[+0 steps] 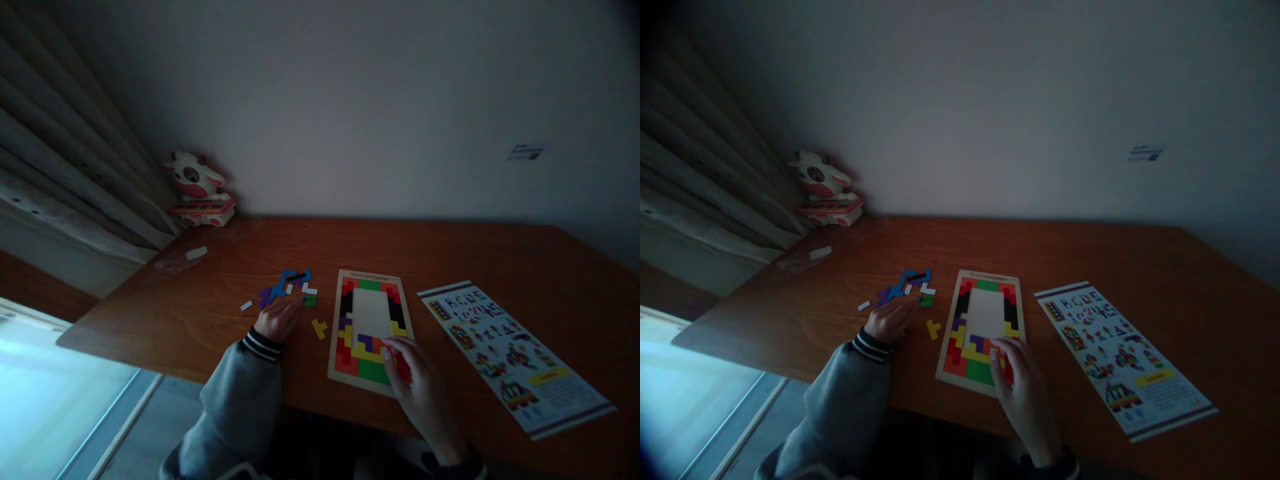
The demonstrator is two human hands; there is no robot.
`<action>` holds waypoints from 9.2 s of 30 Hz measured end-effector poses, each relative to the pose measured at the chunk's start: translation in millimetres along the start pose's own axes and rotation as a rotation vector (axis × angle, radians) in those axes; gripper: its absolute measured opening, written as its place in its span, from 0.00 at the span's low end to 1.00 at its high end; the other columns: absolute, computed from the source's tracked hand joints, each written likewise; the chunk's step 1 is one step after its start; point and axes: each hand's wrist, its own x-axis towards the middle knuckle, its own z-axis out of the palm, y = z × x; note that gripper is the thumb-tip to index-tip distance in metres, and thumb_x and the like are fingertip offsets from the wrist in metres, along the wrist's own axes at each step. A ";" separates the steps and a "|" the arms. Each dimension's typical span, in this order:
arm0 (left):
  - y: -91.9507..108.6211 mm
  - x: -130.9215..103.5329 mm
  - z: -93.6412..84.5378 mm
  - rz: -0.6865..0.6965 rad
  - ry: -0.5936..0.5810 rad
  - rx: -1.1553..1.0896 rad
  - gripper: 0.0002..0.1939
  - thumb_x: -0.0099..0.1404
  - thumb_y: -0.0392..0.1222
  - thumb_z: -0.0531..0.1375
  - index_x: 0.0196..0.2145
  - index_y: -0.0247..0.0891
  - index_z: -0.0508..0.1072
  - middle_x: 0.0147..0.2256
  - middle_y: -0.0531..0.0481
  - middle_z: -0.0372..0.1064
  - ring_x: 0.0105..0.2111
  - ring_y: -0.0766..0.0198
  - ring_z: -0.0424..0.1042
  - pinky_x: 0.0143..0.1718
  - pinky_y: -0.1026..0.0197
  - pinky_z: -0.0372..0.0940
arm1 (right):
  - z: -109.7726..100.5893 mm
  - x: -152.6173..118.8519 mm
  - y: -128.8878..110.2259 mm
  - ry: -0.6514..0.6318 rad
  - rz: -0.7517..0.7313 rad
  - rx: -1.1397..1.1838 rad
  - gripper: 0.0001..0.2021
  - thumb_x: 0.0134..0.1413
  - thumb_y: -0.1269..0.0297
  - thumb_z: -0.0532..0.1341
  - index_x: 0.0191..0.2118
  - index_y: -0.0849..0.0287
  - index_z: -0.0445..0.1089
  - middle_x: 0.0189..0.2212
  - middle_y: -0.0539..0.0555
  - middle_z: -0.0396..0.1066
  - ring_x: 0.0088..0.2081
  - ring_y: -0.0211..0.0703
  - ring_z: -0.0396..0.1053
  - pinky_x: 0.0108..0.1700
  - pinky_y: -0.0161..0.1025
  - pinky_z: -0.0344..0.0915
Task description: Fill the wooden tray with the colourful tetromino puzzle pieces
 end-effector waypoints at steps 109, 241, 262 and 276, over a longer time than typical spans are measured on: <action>145.9 10.3 7.2 0.098 -0.052 -0.561 0.18 0.69 0.47 0.61 0.52 0.38 0.70 0.44 0.42 0.77 0.41 0.60 0.78 0.43 0.61 0.74 | -25.5 1.4 -5.0 -0.225 -0.232 0.142 0.16 0.62 0.70 0.59 0.54 0.50 0.71 0.46 0.54 0.77 0.46 0.42 0.75 0.49 0.38 0.74; -0.3 -14.4 6.1 -0.292 -0.117 -0.150 0.18 0.68 0.36 0.52 0.51 0.41 0.75 0.45 0.44 0.77 0.46 0.56 0.74 0.50 0.51 0.69 | -25.1 -10.9 41.9 -0.011 -0.072 -0.173 0.21 0.65 0.53 0.54 0.60 0.54 0.60 0.56 0.59 0.69 0.55 0.52 0.70 0.55 0.52 0.70; 3.5 -15.4 0.7 -0.247 -0.296 -0.069 0.25 0.64 0.35 0.54 0.57 0.49 0.72 0.57 0.50 0.69 0.56 0.50 0.67 0.56 0.40 0.57 | -27.0 -7.1 37.8 -0.003 -0.006 -0.173 0.22 0.65 0.49 0.53 0.59 0.54 0.62 0.51 0.60 0.73 0.50 0.54 0.73 0.51 0.52 0.72; -1.5 -17.8 3.5 -0.390 -0.274 -0.112 0.20 0.70 0.45 0.57 0.58 0.52 0.70 0.47 0.48 0.77 0.47 0.52 0.72 0.50 0.47 0.62 | -28.7 -7.0 33.9 -0.035 0.026 -0.163 0.22 0.65 0.50 0.54 0.60 0.53 0.60 0.52 0.59 0.72 0.53 0.53 0.71 0.54 0.53 0.70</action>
